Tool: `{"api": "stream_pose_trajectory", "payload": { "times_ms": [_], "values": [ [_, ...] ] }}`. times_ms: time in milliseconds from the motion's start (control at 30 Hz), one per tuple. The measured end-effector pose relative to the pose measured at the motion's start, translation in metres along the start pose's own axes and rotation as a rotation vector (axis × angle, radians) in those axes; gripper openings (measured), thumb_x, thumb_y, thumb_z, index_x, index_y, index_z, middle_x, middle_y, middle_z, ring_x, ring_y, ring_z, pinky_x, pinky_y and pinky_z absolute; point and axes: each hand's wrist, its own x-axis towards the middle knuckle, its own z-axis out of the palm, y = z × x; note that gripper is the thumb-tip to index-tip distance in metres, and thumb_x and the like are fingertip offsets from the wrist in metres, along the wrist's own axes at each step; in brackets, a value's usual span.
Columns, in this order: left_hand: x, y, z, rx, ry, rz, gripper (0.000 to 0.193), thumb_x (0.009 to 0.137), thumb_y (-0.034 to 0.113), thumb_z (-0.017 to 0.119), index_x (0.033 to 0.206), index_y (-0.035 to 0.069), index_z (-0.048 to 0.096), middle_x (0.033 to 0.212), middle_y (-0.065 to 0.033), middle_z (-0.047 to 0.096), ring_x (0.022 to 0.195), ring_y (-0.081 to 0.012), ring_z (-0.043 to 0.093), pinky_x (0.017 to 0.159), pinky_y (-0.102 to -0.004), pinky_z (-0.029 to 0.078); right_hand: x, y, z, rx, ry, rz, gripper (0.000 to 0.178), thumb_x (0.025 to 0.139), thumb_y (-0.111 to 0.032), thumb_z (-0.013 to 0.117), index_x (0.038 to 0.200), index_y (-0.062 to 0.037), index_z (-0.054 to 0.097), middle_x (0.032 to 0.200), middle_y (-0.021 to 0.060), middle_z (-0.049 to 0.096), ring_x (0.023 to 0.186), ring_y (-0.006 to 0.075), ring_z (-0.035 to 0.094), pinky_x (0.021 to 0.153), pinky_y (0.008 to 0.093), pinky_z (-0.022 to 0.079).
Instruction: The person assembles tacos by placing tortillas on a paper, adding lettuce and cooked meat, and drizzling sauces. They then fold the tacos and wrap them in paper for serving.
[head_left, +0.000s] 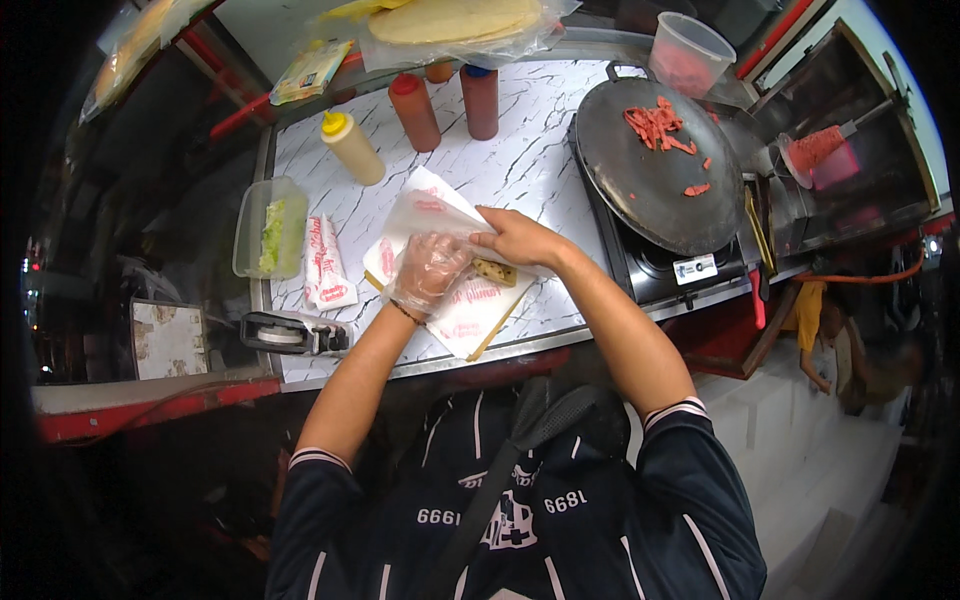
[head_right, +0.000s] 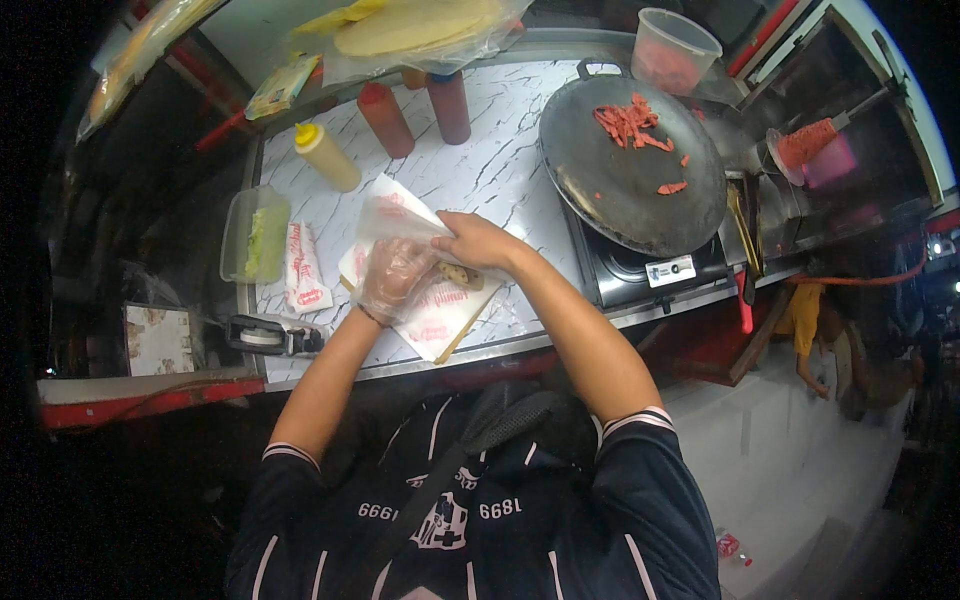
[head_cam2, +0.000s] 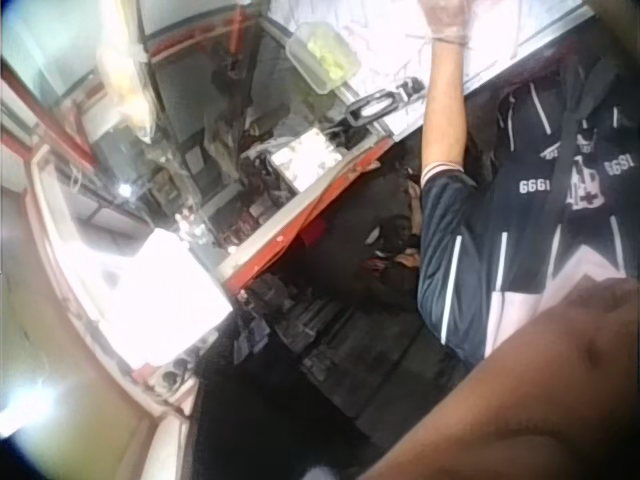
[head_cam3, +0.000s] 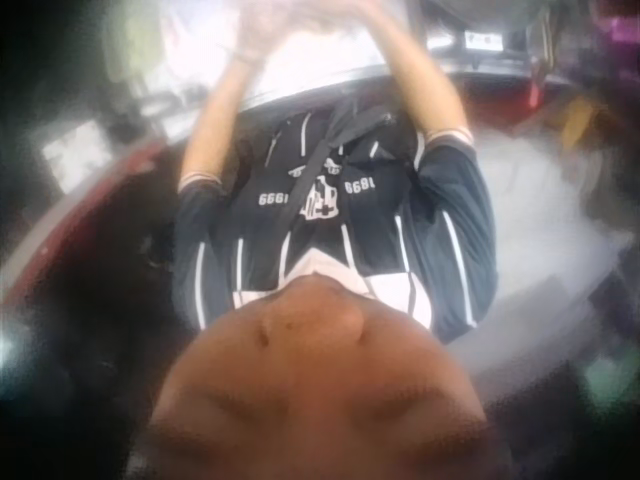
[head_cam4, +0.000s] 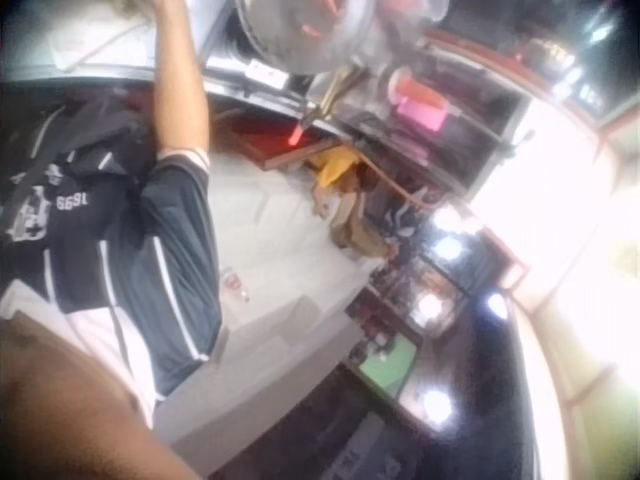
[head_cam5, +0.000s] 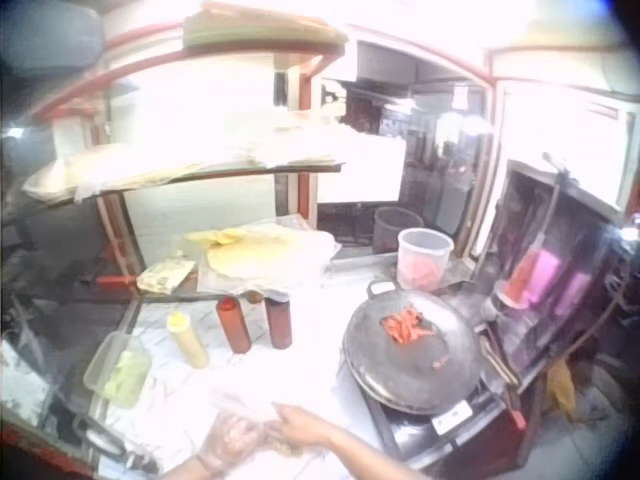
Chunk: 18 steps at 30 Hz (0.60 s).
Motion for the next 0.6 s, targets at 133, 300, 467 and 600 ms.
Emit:
{"api": "stream_pose_trajectory", "payload": {
  "times_ms": [133,300,467,600],
  "values": [
    [-0.006,-0.013,0.012,-0.108,-0.060,0.088,0.025,0.075,0.020,0.083,0.096,0.012,0.071,0.106,-0.0069,0.069,0.100,-0.0330,0.065,0.092,-0.0499,0.048,-0.012,-0.017,0.002,-0.113,0.148,0.044,0.043,0.096,-0.026,0.069,0.127,0.0012,0.056,0.115,0.0259,0.069,0.110,0.0400,0.067,0.094,0.0433,0.052],
    [-0.018,-0.016,0.011,-0.320,-0.189,0.047,0.021,0.077,0.018,0.080,0.094,0.011,0.070,0.110,-0.0091,0.070,0.104,-0.0318,0.066,0.093,-0.0481,0.051,-0.053,-0.023,0.030,-0.433,0.662,-0.302,0.037,0.085,-0.010,0.075,0.119,-0.0045,0.062,0.111,0.0188,0.065,0.104,0.0399,0.064,0.087,0.0459,0.052],
    [-0.028,-0.009,0.010,-0.272,-0.152,0.002,0.021,0.088,0.024,0.074,0.105,0.012,0.072,0.107,-0.0090,0.071,0.103,-0.0305,0.067,0.089,-0.0451,0.052,-0.104,-0.011,0.081,-0.651,0.217,-0.645,0.036,0.075,-0.014,0.080,0.107,-0.0083,0.066,0.105,0.0083,0.062,0.097,0.0254,0.062,0.080,0.0367,0.048],
    [-0.030,-0.009,0.012,-0.302,-0.169,0.025,0.024,0.084,0.023,0.075,0.105,0.011,0.071,0.103,-0.0089,0.069,0.099,-0.0305,0.066,0.086,-0.0453,0.052,-0.104,0.008,0.112,-0.749,0.061,-0.685,0.030,0.077,-0.019,0.077,0.104,-0.0089,0.067,0.101,0.0033,0.061,0.090,0.0196,0.059,0.076,0.0338,0.047]
  ]
}}
